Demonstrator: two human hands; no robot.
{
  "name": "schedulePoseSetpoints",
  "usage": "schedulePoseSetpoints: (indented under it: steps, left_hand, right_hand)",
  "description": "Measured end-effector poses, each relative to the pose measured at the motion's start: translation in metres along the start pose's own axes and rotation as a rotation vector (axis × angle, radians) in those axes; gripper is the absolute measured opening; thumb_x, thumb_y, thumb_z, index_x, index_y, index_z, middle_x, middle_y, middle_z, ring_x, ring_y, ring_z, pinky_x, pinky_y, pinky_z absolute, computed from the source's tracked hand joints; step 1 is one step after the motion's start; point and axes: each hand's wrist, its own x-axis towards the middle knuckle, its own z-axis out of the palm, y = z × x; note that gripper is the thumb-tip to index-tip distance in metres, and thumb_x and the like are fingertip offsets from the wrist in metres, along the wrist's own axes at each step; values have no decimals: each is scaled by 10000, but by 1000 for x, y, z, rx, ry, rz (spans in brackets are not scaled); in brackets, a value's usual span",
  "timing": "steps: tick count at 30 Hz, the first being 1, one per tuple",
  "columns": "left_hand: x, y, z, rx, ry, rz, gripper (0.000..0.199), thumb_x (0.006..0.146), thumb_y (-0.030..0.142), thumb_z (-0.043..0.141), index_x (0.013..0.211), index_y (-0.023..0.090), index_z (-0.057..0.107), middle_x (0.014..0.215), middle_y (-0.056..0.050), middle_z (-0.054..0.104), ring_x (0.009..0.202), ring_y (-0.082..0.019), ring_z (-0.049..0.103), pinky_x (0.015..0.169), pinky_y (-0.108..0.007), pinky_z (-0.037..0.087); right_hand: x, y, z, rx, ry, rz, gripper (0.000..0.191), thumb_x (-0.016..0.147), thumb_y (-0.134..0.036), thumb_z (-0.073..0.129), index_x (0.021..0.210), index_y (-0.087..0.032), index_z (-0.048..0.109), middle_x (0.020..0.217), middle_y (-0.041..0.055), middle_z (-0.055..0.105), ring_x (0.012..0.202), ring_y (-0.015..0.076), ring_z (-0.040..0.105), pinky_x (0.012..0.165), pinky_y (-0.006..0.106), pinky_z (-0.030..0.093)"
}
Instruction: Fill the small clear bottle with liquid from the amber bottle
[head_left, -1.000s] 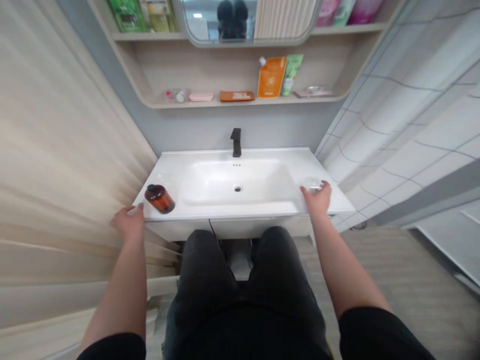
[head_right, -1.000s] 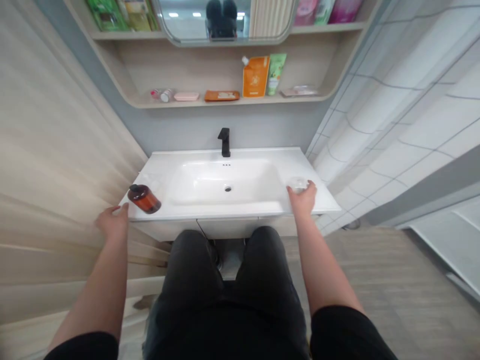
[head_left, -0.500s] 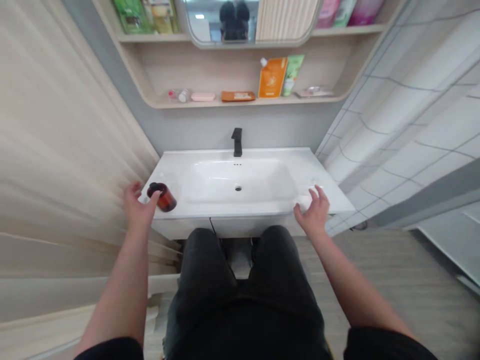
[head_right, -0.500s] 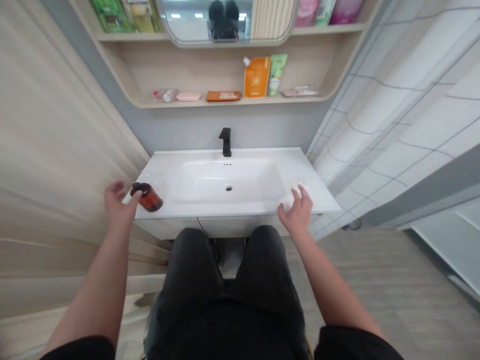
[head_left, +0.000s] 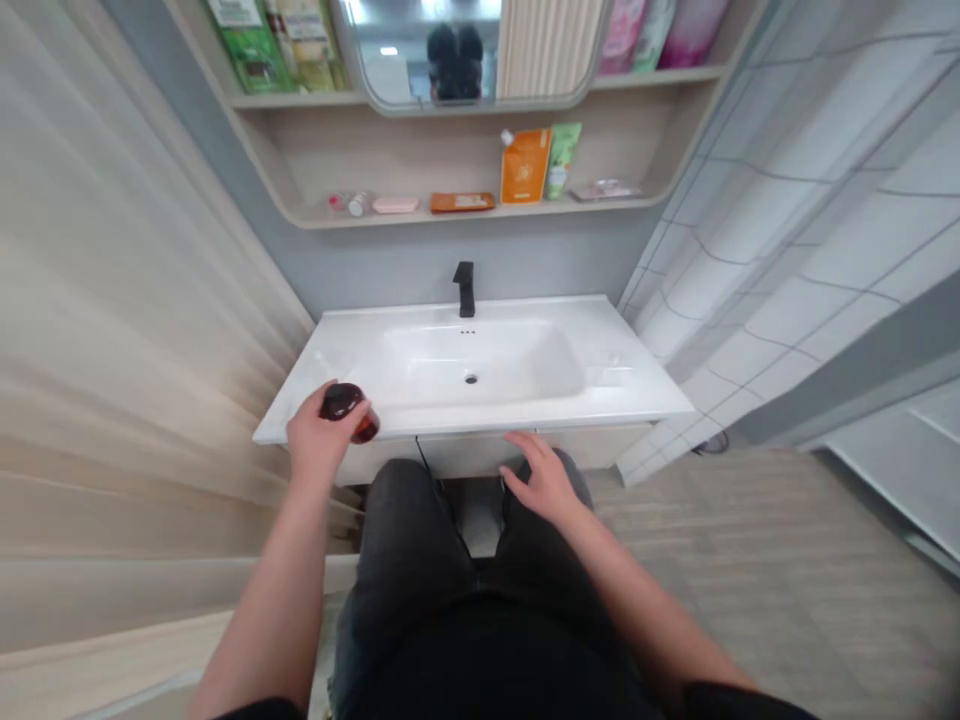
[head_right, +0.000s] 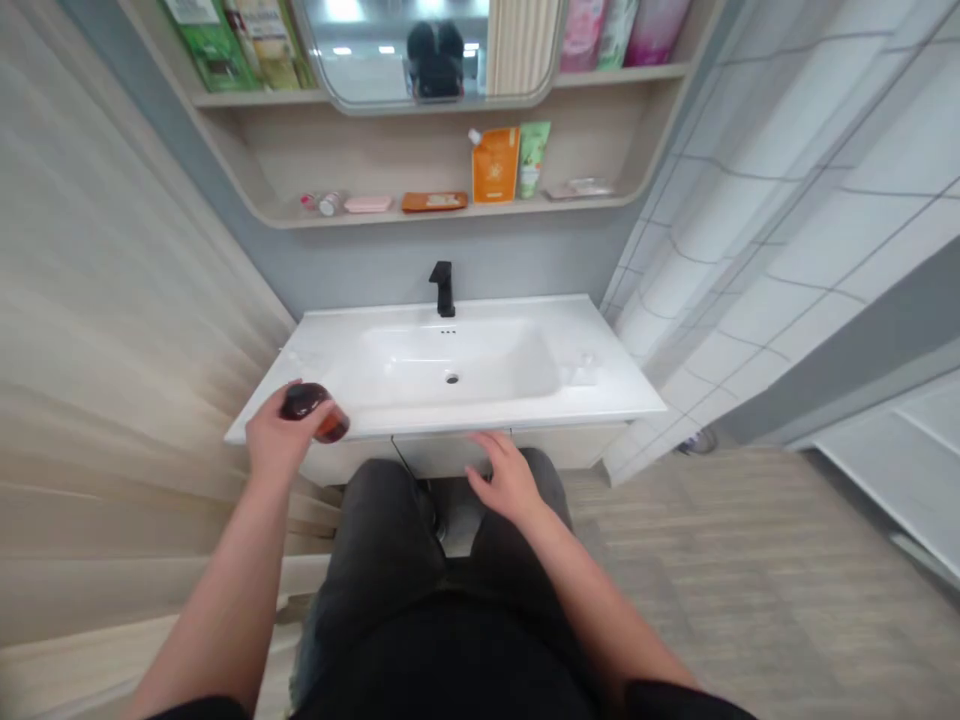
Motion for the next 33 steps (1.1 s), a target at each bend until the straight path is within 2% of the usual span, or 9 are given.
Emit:
schedulePoseSetpoints:
  steps: [3,6,10,15,19,24,29,31,33]
  left_hand:
    - [-41,46,10,-224,-135,76,600,832,501,914,1338,202,793,1331,-103,828,1233,-315,782,1191,-472,591]
    - [-79,89,23,-372,-292,180,588,822,461,938,1344,230,796,1367,-106,815,1270,-327,773,1191,-497,596]
    - [-109,118,27,-476,-364,262,560,876,400,915,1395,258,759,1417,-121,779,1319,-338,744,1211,-547,578]
    - [-111,121,7,-595,-606,506,493,1143,387,571,1627,296,608,1730,-121,552,1634,-306,490,1396,-558,362]
    - [-106,120,5,-646,-786,515,389,1150,398,571,1484,292,741,1512,-118,731,1464,-299,648,1305,-511,481]
    - [-111,119,16,-696,-790,342,261,1050,367,730,1260,250,831,1345,-103,825,1314,-290,759,1230,-485,550]
    - [-118,137,16,-564,-585,247,246,837,344,921,913,228,718,1045,-70,849,1007,-269,808,974,-440,662]
    - [-120,146,11,-506,-564,290,245,853,318,899,1002,242,720,1050,-58,838,1004,-257,801,1007,-448,654]
    - [-120,149,3,-496,-630,382,306,902,281,840,1192,255,747,1210,-79,835,1149,-273,794,1127,-473,616]
  right_hand:
    - [26,-33,18,215,-161,-32,1046,880,-358,921,1768,-346,369,1749,152,498,1566,389,563,1298,632,500]
    - [49,-61,32,448,-256,-48,1334,771,-454,1031,1817,-350,209,1825,175,377,1616,398,514,1285,601,511]
    - [56,-79,31,554,-209,-27,1210,771,-347,1001,1769,-313,317,1720,160,537,1542,370,603,1303,548,491]
    - [38,-76,6,522,-210,24,1098,700,-250,974,1674,-290,470,1582,123,668,1413,358,689,1250,532,528]
    - [21,-70,-3,572,-290,68,920,685,-290,985,1525,-253,612,1407,97,764,1252,339,753,1152,520,589]
    - [6,-77,1,563,-252,121,894,689,-257,967,1512,-250,617,1393,99,767,1246,336,757,1138,512,594]
    - [-1,-92,7,556,-261,120,973,711,-241,952,1597,-256,550,1421,104,756,1244,332,761,1124,501,605]
    - [-1,-94,8,562,-266,104,952,719,-229,938,1591,-253,558,1414,100,756,1246,331,761,1134,504,600]
    - [-1,-93,8,568,-253,86,946,716,-234,942,1584,-255,567,1459,109,736,1314,344,735,1176,519,575]
